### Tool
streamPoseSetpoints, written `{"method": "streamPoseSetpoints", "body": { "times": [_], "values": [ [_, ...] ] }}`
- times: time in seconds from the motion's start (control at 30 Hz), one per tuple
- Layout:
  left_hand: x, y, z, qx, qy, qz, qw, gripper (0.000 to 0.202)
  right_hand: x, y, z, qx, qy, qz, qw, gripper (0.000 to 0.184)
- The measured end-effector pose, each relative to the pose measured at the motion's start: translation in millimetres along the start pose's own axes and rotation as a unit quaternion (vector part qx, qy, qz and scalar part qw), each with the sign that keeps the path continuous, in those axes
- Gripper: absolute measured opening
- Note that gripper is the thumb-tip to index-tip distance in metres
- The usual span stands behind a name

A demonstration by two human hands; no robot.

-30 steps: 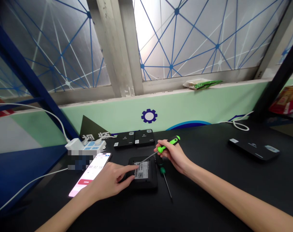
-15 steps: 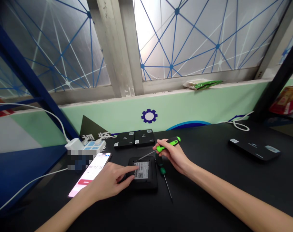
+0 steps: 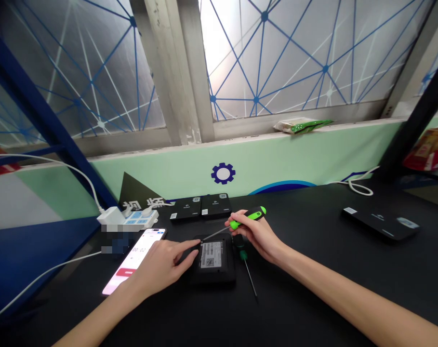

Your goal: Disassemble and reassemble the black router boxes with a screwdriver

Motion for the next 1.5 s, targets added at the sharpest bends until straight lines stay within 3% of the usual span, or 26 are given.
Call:
{"method": "streamPoseSetpoints", "body": {
  "times": [1.5],
  "values": [
    [0.7,-0.4,-0.4,-0.043,0.033,-0.030,0.998,0.035,3.7,2.7,-3.2,0.000,0.034,0.000,0.999,0.020]
  ]
}}
Point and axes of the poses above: each hand's wrist, its own y-axis towards the middle knuckle, its own x-axis out of the back of the hand, z = x × y, the point moved 7 cm from there along y, towards the middle knuckle, and after that the axes turned 10 degrees about y, right-handed, at the moved point
